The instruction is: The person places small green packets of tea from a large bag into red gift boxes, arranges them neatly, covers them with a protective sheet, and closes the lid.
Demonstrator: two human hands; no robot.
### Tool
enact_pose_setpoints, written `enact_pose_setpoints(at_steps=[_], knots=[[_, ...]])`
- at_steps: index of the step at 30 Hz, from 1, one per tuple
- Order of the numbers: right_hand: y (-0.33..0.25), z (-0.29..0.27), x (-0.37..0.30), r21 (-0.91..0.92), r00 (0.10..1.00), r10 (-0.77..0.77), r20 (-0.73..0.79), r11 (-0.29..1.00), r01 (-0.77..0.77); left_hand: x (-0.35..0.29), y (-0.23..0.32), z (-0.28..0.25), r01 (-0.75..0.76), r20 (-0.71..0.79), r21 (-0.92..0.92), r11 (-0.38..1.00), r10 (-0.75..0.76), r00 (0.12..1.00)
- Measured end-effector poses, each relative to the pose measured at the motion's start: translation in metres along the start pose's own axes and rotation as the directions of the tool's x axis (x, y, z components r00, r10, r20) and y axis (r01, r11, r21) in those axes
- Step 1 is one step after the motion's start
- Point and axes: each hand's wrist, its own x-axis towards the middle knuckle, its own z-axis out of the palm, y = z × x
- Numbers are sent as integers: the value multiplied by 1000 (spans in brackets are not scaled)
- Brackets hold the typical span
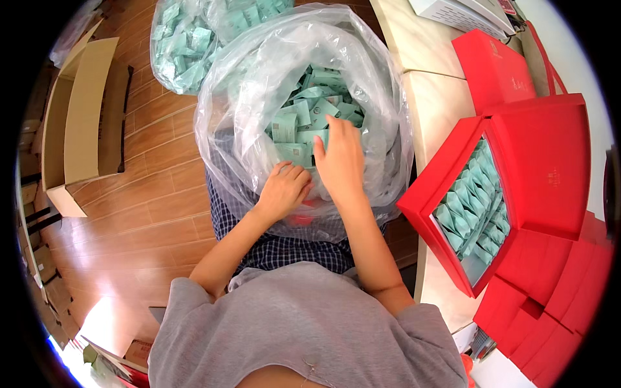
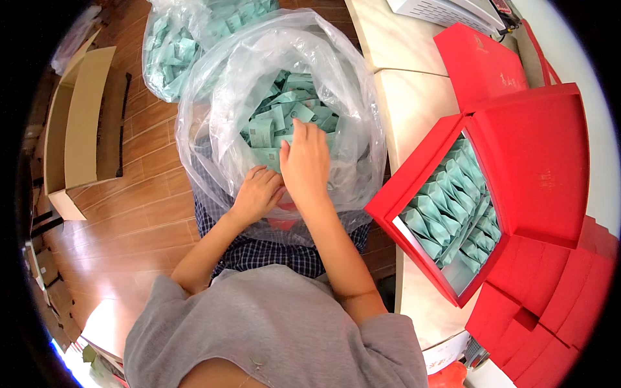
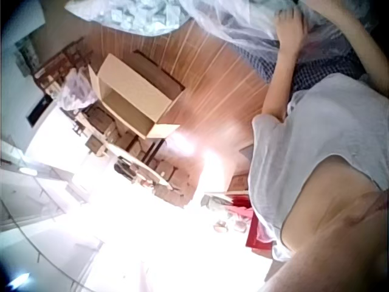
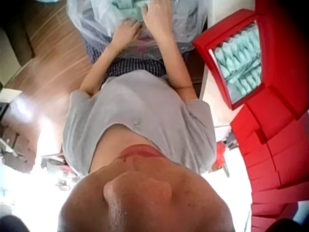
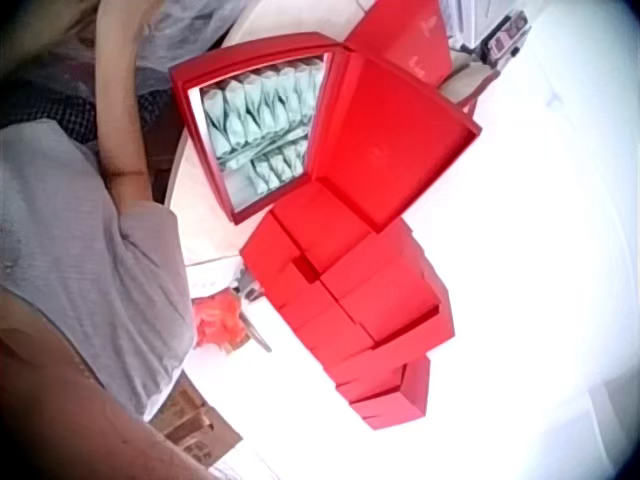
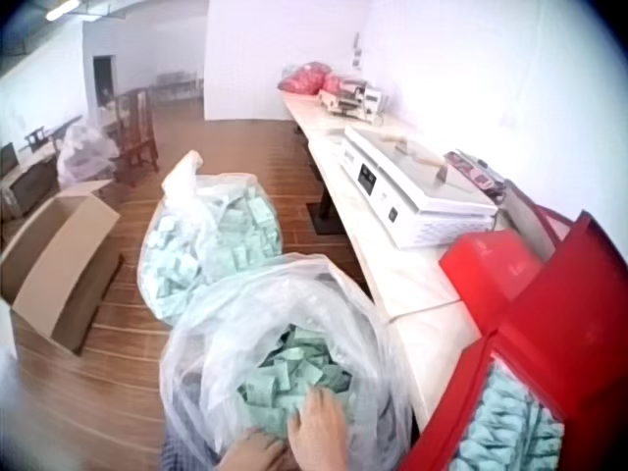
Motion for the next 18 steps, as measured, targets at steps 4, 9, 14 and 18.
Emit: enact_pose_setpoints(at_steps=[4, 9, 14, 18], knots=[[33, 46, -4, -266, 897, 310, 314, 936, -230, -1, 9, -15, 49, -120, -213, 976, -76, 990], [41, 39, -13, -104, 791, 396, 466, 913, -396, -9, 11, -20, 312, -89, -587, 747, -442, 893], [17, -12, -11, 134, 998, -58, 25, 989, 54, 12, 7, -48, 260, -281, -509, 821, -443, 851], [9, -20, -17, 162, 988, -140, 68, 978, 128, 28, 7, -66, 10, -285, -8, 1000, -12, 958]])
